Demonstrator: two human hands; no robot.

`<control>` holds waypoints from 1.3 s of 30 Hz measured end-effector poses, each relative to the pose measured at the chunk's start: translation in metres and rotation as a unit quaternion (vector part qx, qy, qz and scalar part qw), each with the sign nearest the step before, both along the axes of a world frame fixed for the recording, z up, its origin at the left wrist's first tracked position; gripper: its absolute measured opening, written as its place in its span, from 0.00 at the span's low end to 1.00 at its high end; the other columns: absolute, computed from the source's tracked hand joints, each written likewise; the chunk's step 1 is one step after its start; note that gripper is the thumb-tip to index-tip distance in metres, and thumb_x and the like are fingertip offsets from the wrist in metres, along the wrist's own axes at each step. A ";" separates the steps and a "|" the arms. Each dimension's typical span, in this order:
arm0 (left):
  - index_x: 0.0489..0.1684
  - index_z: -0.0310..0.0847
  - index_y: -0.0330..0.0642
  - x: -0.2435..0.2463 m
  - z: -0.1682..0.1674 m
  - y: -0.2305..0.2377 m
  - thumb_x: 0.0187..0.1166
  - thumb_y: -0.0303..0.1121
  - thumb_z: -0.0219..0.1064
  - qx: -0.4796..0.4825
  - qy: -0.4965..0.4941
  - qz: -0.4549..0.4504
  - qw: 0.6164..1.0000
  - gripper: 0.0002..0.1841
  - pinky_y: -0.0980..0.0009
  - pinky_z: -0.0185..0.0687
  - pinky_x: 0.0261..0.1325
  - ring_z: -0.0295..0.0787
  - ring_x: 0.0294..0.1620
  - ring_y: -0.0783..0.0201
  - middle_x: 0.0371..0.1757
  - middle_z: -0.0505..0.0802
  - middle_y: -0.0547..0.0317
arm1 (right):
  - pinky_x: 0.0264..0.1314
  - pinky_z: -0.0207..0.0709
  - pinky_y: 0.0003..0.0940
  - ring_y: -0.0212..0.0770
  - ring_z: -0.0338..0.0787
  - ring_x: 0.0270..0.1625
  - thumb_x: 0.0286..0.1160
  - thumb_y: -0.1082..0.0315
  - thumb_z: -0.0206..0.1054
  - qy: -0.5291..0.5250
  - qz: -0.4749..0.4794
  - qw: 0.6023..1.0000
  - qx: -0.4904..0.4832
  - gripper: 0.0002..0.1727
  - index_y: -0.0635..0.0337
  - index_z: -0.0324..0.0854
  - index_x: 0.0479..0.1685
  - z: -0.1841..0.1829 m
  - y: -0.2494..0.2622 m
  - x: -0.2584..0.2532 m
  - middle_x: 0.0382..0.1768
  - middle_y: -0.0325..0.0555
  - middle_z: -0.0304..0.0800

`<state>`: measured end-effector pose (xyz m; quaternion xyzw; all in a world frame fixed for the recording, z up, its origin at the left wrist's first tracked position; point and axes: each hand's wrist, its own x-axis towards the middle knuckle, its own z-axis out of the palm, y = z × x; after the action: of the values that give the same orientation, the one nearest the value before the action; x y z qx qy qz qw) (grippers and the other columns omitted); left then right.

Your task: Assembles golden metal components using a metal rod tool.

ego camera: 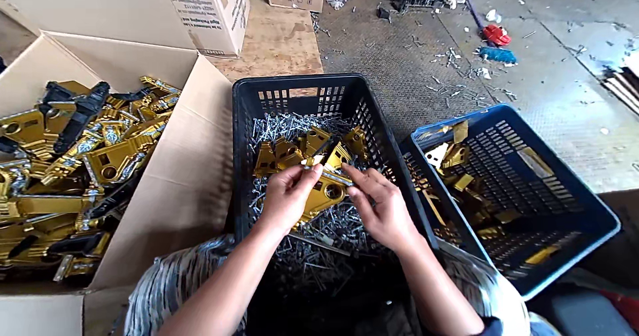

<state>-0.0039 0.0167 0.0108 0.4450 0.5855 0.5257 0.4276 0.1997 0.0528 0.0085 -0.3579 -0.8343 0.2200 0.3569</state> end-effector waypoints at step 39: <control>0.85 0.58 0.57 -0.020 0.023 0.001 0.80 0.36 0.71 -0.116 -0.248 -0.046 0.961 0.34 0.73 0.87 0.35 0.88 0.35 0.66 0.49 0.89 0.56 | 0.36 0.81 0.21 0.23 0.85 0.29 0.74 0.70 0.69 0.120 0.108 0.923 -0.349 0.06 0.56 0.92 0.34 0.038 0.003 0.018 0.27 0.30 0.90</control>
<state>-0.0239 0.0182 0.0342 0.2743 0.4971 0.5279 0.6317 0.2174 0.0557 0.0463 -0.3384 -0.6890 0.5758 0.2813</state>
